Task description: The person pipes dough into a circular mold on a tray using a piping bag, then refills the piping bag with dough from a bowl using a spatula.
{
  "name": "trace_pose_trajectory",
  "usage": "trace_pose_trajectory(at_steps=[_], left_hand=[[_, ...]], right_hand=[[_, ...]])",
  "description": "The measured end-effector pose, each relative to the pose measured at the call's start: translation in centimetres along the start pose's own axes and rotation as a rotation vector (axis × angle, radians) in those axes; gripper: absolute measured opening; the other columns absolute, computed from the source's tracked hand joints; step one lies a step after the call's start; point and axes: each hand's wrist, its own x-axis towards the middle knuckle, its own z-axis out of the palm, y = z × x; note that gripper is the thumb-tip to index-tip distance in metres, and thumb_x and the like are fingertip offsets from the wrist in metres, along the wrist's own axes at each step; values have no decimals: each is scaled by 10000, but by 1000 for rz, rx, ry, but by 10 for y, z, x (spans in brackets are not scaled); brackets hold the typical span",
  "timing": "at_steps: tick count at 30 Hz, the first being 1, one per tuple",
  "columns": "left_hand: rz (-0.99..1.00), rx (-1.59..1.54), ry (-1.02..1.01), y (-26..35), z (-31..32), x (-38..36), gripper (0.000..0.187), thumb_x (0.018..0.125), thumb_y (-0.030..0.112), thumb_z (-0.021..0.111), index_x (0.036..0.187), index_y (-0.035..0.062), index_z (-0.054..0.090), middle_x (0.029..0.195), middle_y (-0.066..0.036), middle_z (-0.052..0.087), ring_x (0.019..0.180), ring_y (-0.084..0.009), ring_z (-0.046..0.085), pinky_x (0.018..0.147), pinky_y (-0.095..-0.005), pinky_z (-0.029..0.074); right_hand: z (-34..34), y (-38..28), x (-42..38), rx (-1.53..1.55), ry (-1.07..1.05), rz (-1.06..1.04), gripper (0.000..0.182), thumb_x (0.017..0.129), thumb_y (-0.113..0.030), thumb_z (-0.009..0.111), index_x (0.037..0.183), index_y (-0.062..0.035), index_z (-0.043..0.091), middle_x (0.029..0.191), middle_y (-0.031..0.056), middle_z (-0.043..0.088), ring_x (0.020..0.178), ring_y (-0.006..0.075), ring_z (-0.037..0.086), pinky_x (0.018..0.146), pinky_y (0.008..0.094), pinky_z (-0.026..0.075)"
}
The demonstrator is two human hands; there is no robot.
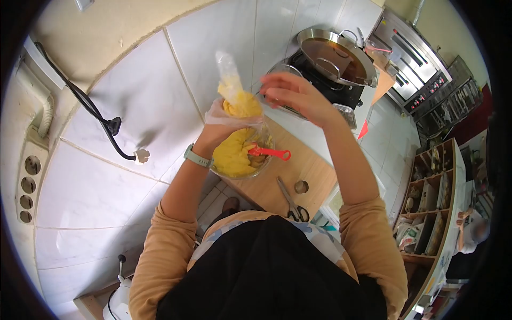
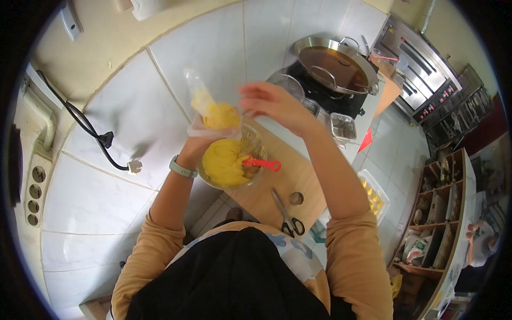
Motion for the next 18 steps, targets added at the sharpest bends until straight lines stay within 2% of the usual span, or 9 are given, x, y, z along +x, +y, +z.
trace_pose_trajectory(at_steps=[2,4,7,10,13,16,18], left_hand=[[2,-77,-17,-6,-6,-6,538,615,130,851,1060,9,575,952,-50,646,857,-119,609,774,-257,498],[83,-118,-99,-3,-3,-9,537,612,111,852,1060,19,571,951,-46,644,858,-114,605,775,-257,494],[143,-115,-178,-16,-3,-4,550,600,86,854,1063,24,564,947,-40,639,861,-110,599,772,-252,490],[135,-97,-193,-17,-2,-6,555,584,65,857,1054,25,565,942,-30,632,860,-105,590,767,-251,487],[90,-109,-177,-8,2,-13,550,572,50,860,1039,28,571,937,-19,625,856,-98,581,765,-252,483],[103,-69,-177,-8,-1,-16,512,597,60,846,1032,31,577,943,-16,621,861,-92,575,767,-255,481],[99,13,-194,-12,-4,-16,483,635,79,825,1047,29,578,949,-18,619,867,-89,573,769,-255,480]], right_hand=[[-19,39,-1,45,89,323,362,892,-377,551,956,-28,621,793,33,608,671,109,556,569,247,458],[-6,74,-3,-165,-41,616,369,916,-385,489,949,-39,614,794,37,609,643,108,542,554,231,443],[17,97,-6,114,-36,505,416,923,-407,448,830,-39,617,704,1,539,585,93,479,492,244,381],[18,118,8,161,68,451,377,922,-375,452,812,-55,618,712,-2,539,612,89,473,509,256,372],[16,112,10,351,14,363,245,927,-278,489,965,-73,618,799,2,605,693,90,559,626,210,442],[29,79,11,344,248,334,156,915,-228,520,887,-95,597,765,-22,573,651,88,540,606,223,442],[16,62,18,334,295,303,153,914,-222,532,821,-102,556,732,-29,546,615,85,520,584,233,439]])
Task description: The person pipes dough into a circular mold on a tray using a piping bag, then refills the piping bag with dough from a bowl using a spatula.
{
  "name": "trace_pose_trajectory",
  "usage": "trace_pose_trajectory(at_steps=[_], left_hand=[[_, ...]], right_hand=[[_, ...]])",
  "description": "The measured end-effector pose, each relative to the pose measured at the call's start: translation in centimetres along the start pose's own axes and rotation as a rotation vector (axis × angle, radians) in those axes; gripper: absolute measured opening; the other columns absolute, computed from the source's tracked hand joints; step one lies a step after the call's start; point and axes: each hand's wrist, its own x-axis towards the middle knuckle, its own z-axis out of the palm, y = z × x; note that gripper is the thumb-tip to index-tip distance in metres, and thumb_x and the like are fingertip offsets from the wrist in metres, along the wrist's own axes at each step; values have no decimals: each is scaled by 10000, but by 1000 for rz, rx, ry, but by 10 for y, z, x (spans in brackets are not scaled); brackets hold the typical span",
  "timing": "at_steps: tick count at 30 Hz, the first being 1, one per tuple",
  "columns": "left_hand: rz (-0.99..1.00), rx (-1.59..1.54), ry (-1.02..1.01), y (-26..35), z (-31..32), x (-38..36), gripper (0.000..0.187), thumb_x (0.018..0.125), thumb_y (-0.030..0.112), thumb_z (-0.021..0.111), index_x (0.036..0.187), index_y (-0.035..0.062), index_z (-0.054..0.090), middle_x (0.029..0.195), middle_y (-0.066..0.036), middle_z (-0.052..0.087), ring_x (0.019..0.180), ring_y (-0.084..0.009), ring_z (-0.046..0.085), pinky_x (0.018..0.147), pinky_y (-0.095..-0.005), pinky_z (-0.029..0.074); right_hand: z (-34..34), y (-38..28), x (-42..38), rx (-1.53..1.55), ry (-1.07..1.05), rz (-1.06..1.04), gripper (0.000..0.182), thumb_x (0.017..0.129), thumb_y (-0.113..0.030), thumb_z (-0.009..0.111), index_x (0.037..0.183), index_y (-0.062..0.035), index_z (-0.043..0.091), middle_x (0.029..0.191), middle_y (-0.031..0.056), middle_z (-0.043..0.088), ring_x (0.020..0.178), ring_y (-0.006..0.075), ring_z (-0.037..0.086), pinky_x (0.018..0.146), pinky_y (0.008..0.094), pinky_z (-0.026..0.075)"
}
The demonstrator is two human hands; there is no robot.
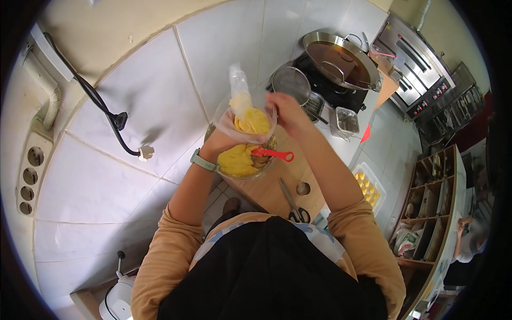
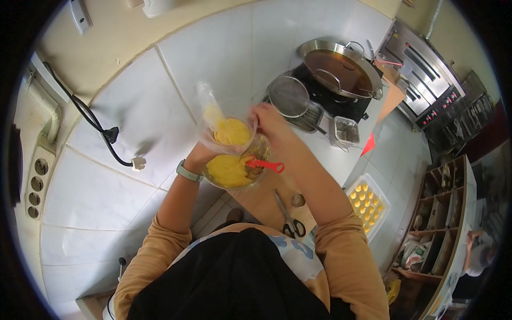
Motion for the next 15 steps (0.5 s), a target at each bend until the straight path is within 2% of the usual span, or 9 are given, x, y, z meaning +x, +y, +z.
trace_pose_trajectory(at_steps=[2,4,7,10,13,15], left_hand=[[-41,107,-24,-5,-4,0,463,679,103,797,1079,24,576,955,-22,618,872,-87,573,770,-252,480],[-51,-21,72,-16,-3,-4,458,708,129,776,1103,14,575,953,-25,616,874,-86,571,766,-246,479],[-61,-143,140,-18,-1,-9,480,727,136,762,1142,2,562,965,-37,618,871,-92,575,755,-243,483],[-69,-123,225,-28,-4,-11,465,728,113,757,1135,-3,562,967,-52,624,851,-105,589,739,-244,492],[-57,-95,354,-29,-1,-10,415,725,95,759,1086,-3,579,947,-57,633,821,-116,603,721,-244,500],[-8,-138,405,-30,1,-9,379,719,96,766,1044,1,595,926,-54,636,806,-120,607,712,-243,502]], right_hand=[[0,-25,-2,23,-20,-80,180,913,-219,544,775,-106,514,697,-30,519,585,83,500,562,241,433],[7,-53,-14,68,-101,-206,215,912,-220,556,751,-106,471,661,-24,490,559,80,481,540,246,425],[32,-65,-34,11,-216,-186,212,920,-235,556,788,-89,478,648,-30,491,559,81,488,539,254,424],[21,-58,-18,-306,-84,-568,236,883,-284,612,883,-73,505,765,-14,532,622,96,512,572,260,437],[39,-67,-34,-716,100,-947,278,814,-293,691,941,-82,562,910,14,546,719,120,538,609,262,452],[41,-60,-37,-1112,72,-1189,258,781,-276,720,930,-97,609,965,38,539,785,132,539,642,267,453]])
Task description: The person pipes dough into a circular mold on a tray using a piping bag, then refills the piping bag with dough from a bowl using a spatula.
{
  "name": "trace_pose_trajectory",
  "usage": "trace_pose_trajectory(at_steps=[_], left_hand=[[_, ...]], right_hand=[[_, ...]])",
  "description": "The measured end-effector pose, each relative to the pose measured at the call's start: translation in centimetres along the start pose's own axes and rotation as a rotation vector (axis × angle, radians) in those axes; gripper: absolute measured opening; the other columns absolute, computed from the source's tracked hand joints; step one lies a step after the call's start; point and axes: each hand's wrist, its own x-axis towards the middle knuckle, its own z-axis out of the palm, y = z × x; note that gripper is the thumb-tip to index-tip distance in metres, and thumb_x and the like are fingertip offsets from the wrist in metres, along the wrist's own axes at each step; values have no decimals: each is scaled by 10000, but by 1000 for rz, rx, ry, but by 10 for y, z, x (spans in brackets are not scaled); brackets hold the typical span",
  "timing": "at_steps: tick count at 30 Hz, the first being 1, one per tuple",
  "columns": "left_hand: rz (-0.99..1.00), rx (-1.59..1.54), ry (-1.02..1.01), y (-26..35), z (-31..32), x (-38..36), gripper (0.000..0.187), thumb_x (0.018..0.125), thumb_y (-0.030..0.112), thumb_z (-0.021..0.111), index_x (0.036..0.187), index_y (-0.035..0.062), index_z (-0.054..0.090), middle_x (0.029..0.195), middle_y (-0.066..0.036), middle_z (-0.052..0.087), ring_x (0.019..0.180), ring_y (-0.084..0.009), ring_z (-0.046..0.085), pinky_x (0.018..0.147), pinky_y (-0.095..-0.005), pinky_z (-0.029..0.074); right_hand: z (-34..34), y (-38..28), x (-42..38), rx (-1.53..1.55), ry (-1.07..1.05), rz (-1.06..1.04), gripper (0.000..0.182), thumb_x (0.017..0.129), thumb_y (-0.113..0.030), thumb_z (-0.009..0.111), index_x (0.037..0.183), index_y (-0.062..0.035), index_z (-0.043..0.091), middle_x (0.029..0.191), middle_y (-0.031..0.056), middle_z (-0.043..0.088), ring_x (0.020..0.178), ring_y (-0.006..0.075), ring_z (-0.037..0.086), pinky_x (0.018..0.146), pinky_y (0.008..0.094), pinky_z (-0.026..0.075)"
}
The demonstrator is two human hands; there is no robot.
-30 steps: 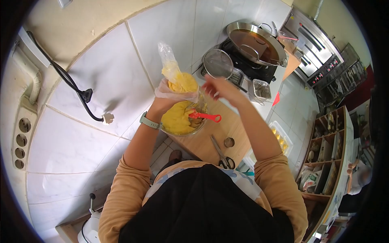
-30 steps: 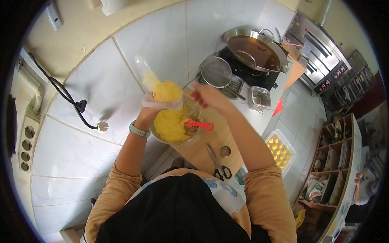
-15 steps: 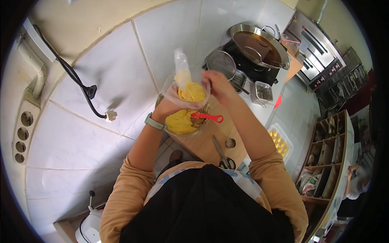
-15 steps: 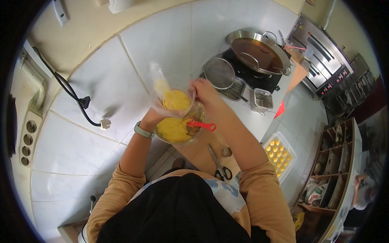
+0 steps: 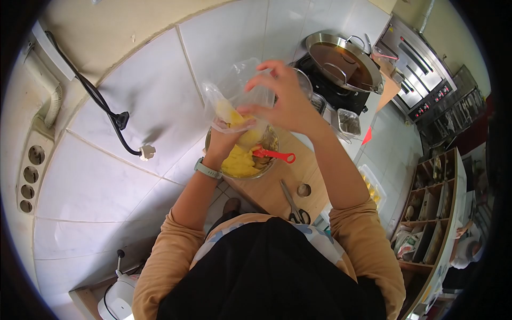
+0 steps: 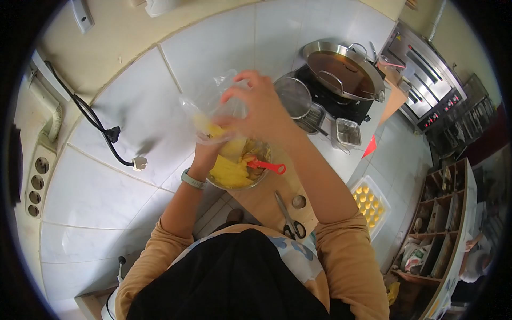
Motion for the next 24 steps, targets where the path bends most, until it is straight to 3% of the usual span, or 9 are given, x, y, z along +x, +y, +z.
trace_pose_trajectory(at_steps=[3,7,10,13,16,19,22,24], left_hand=[[52,-40,-32,-11,-1,4,351,711,107,775,1005,6,611,907,-47,638,799,-118,605,709,-242,497],[39,122,-124,-6,-1,9,362,724,125,769,1021,-4,606,923,-47,640,810,-103,597,718,-240,489],[51,207,-114,5,6,9,334,752,136,750,1015,-13,610,917,-38,644,810,-90,589,719,-238,481],[85,114,-114,16,8,10,275,793,144,714,996,-16,621,900,-27,649,802,-81,583,712,-235,473],[38,173,-120,25,6,10,241,838,170,673,984,-16,627,894,-24,654,799,-74,579,706,-231,466],[4,191,18,18,3,18,259,874,239,639,930,-14,630,827,-12,641,745,-67,552,660,-231,453],[16,218,125,5,-2,24,321,897,310,609,852,-8,624,723,9,597,663,-64,495,589,-238,420],[-10,334,140,8,-1,25,355,906,337,592,810,-4,615,672,22,564,620,-67,458,552,-246,396]], right_hand=[[16,-2,-15,-164,-155,-65,205,771,-241,726,877,-81,653,981,67,537,851,156,541,687,278,448],[33,13,-21,365,-176,399,214,779,-225,714,867,-36,662,963,84,538,848,179,541,708,277,439],[37,14,-20,330,91,393,233,782,-206,712,886,-7,647,939,83,540,783,176,547,679,269,445],[25,8,-12,411,-150,283,236,790,-208,709,872,3,646,945,81,542,787,160,541,666,275,450],[13,9,-10,312,-302,266,378,763,-197,737,1062,-18,590,969,79,546,829,153,543,697,275,462],[9,12,-13,621,-54,496,678,703,-193,787,1260,-46,431,998,77,549,852,139,542,710,277,478],[10,20,-29,532,-158,618,900,660,-176,816,1361,-80,260,1006,72,575,803,130,569,687,286,493],[18,23,-39,513,-316,612,747,675,-194,808,1274,-45,387,938,71,608,761,131,586,662,292,497]])
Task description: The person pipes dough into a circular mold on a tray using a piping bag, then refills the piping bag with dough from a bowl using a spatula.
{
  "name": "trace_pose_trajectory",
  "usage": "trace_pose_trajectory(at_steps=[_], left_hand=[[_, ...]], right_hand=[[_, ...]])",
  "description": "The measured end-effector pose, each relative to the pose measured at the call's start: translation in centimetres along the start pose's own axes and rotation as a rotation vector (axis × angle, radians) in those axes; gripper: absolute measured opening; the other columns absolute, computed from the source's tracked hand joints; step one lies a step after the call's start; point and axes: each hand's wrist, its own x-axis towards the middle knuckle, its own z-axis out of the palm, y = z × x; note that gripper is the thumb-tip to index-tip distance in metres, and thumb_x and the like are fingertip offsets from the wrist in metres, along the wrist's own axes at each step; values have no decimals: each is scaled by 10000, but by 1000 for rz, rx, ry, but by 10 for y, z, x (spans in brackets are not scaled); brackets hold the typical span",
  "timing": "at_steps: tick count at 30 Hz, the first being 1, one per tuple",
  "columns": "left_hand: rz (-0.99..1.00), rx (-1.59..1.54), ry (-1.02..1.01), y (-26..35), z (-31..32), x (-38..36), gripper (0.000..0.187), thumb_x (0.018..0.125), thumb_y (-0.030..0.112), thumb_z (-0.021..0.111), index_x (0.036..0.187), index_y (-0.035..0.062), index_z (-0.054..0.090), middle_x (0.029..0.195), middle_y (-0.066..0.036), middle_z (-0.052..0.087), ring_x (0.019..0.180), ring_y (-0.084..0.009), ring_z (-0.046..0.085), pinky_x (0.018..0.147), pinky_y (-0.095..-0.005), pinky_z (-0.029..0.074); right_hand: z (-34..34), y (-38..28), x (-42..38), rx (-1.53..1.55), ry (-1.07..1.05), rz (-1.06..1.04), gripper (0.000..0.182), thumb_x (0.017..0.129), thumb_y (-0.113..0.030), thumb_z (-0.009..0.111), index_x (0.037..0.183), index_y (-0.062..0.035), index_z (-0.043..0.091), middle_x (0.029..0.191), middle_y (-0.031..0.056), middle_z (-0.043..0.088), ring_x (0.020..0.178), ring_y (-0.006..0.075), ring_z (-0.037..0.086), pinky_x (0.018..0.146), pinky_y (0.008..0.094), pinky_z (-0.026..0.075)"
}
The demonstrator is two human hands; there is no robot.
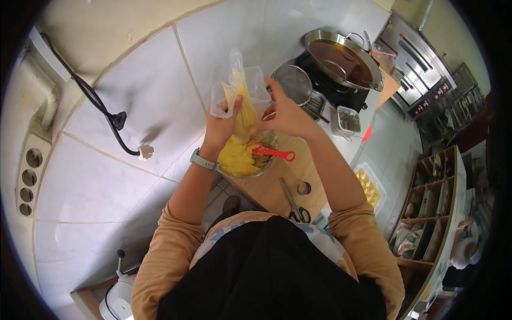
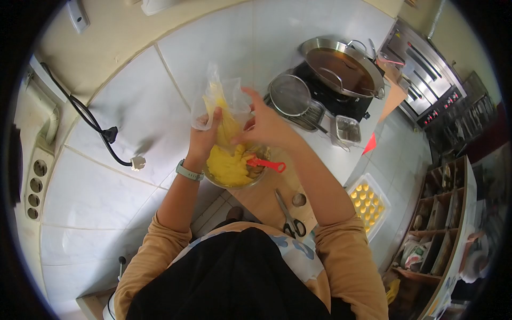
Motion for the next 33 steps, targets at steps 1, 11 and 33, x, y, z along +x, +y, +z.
trace_pose_trajectory(at_steps=[1,11,33], left_hand=[[-28,92,-5,3,-1,0,364,909,342,586,795,-2,610,656,26,549,605,-71,442,539,-251,386],[324,30,-163,20,-7,-10,355,915,357,567,932,6,623,739,3,568,693,-81,494,625,-250,435],[70,59,-193,6,-6,-2,332,905,250,583,1147,25,555,1046,-89,606,915,-155,569,780,-290,455]], right_hand=[[2,3,-1,-31,-68,21,675,683,-203,804,1231,-27,450,904,71,624,740,131,595,650,294,499],[10,-4,6,113,98,40,229,873,-195,626,885,33,616,668,51,610,567,83,577,522,225,440],[25,36,-11,69,-8,-93,681,735,-128,760,1301,-52,390,1286,100,489,1152,182,497,890,310,441]])
